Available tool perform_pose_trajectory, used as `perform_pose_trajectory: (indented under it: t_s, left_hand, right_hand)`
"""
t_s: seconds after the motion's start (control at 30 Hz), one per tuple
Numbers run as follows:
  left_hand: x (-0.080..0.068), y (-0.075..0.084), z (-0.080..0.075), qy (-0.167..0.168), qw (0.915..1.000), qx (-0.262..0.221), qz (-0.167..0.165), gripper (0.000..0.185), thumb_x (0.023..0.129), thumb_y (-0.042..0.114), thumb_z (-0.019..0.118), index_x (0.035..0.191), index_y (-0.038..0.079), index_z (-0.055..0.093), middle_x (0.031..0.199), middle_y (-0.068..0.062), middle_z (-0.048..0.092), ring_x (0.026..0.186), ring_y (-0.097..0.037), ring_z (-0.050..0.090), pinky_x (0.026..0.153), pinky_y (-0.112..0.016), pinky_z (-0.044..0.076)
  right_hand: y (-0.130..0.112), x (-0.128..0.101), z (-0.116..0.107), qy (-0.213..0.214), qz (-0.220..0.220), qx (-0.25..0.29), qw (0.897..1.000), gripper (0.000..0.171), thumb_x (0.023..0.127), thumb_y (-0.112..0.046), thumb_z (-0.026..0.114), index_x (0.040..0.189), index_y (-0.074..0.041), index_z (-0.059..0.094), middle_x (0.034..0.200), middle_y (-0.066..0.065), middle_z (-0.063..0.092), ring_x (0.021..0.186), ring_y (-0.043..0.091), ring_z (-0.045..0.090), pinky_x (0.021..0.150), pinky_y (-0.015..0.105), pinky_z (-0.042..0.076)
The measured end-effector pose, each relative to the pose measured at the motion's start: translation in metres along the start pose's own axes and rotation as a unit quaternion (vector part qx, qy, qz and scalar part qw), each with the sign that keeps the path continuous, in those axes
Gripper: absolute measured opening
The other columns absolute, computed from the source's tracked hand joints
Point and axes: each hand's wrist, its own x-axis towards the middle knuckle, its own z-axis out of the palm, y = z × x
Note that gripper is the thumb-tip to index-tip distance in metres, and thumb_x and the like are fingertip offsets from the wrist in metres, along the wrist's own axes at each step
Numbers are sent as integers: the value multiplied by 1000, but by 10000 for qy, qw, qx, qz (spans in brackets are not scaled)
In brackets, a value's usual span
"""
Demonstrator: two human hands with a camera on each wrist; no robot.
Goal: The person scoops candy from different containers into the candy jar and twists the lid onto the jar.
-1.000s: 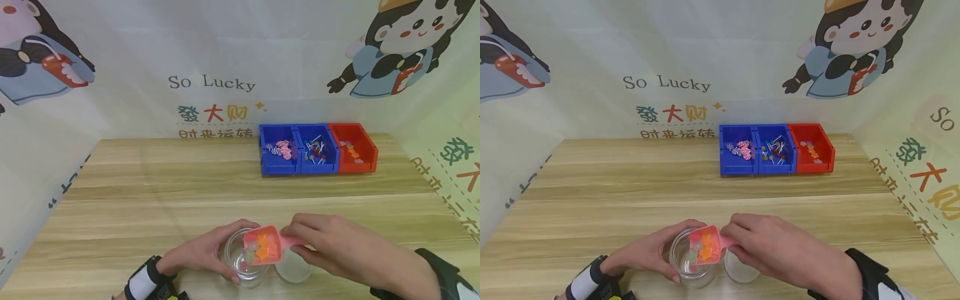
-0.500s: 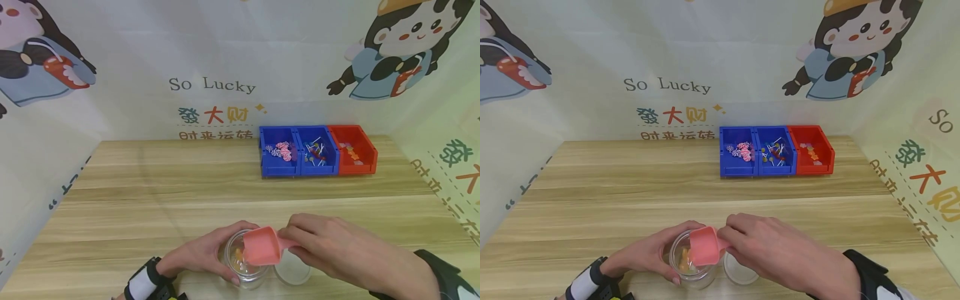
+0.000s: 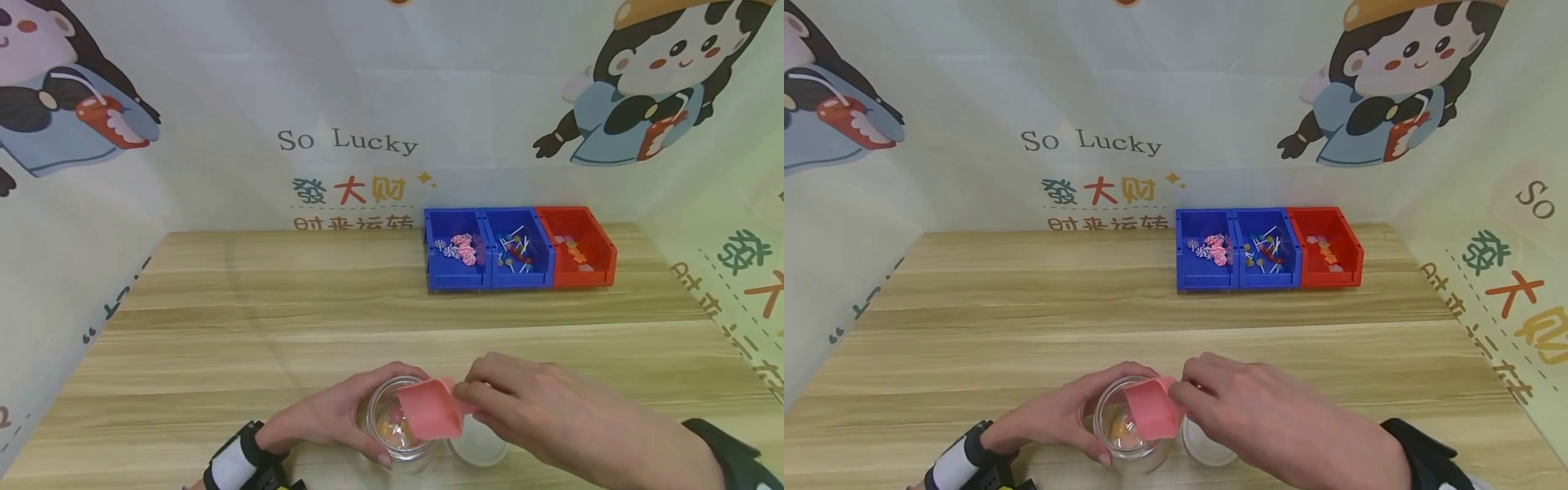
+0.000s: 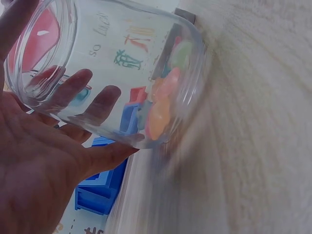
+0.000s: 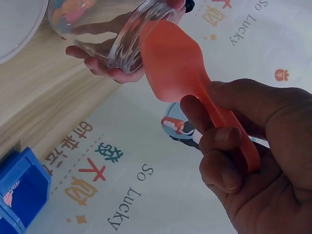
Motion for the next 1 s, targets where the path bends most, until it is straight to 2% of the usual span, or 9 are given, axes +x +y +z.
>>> perform_pose_trajectory:
  t_s: [0.17, 0.27, 0.4, 0.47, 0.6, 0.7, 0.8, 0.9, 1.0]
  left_hand:
    - [1, -3, 0, 3, 9999, 52, 98, 82, 75, 12, 81, 143, 19, 36, 140, -2, 49, 128, -15, 46, 112, -30, 34]
    - [1, -5, -1, -55, 9998, -37, 200, 84, 76, 29, 81, 145, 18, 33, 144, -2, 46, 131, -16, 44, 114, -30, 31]
    - [-1, -6, -5, -147, 9993, -192, 273, 94, 77, 58, 67, 151, 19, 23, 154, -5, 34, 141, -18, 34, 117, -31, 27]
    - [-1, -4, -9, -39, 9994, -179, 291, 88, 86, 61, 55, 153, 19, 18, 156, -8, 30, 143, -21, 32, 118, -36, 27]
    - [9, 3, -23, 703, 9972, -204, 166, 54, 104, 39, 31, 154, 20, 18, 154, -12, 33, 141, -31, 35, 114, -48, 33]
    - [24, 11, -41, 1513, 9882, -190, -159, 46, 106, 24, 27, 152, 25, 23, 151, -11, 36, 139, -32, 37, 111, -51, 37]
    - [45, 14, -62, 2216, 9740, -141, -451, 46, 105, 26, 32, 150, 29, 25, 150, -9, 36, 140, -30, 36, 110, -50, 37]
    - [70, 12, -85, 2765, 9587, -39, -663, 50, 104, 33, 37, 151, 26, 24, 152, -7, 34, 141, -28, 34, 111, -48, 37]
    - [97, 5, -105, 3170, 9439, 64, -927, 56, 103, 35, 40, 153, 24, 18, 155, -7, 29, 142, -26, 33, 112, -46, 36]
  right_hand:
    - [0, -2, 0, 116, -146, -75, 9998, 32, 88, -20, 70, 118, -22, 62, 100, -14, 57, 86, -2, 54, 74, 5, 48]
    - [3, -3, 2, 297, -174, -75, 9994, 28, 88, -20, 70, 115, -21, 63, 99, -13, 58, 84, -2, 56, 73, 5, 48]
    - [13, -5, 2, 236, 202, 594, 9978, 22, 91, -22, 65, 113, -22, 64, 100, -12, 61, 84, -1, 58, 73, 10, 52]
    - [21, -7, 0, 173, 535, 1091, 9924, 20, 93, -22, 63, 113, -22, 63, 99, -13, 62, 82, -1, 57, 68, 13, 53]
    - [44, -14, -13, 357, 1280, 1608, 9780, 20, 92, -18, 65, 110, -25, 64, 88, -15, 63, 69, -3, 52, 55, 15, 48]
    - [71, -22, -29, 743, 1726, 1273, 9739, 21, 90, -14, 67, 108, -23, 67, 84, -14, 66, 65, -3, 54, 55, 16, 48]
    - [104, -30, -48, 1004, 2281, 711, 9658, 19, 88, -13, 68, 107, -17, 68, 86, -8, 69, 67, 0, 57, 57, 15, 48]
    - [135, -34, -61, 816, 3079, 190, 9477, 18, 89, -19, 68, 106, -12, 69, 88, -2, 70, 74, 8, 60, 62, 17, 50]
    - [163, -30, -64, 272, 3706, -44, 9284, 22, 90, -23, 67, 101, -5, 69, 84, 5, 70, 75, 17, 59, 62, 25, 49]
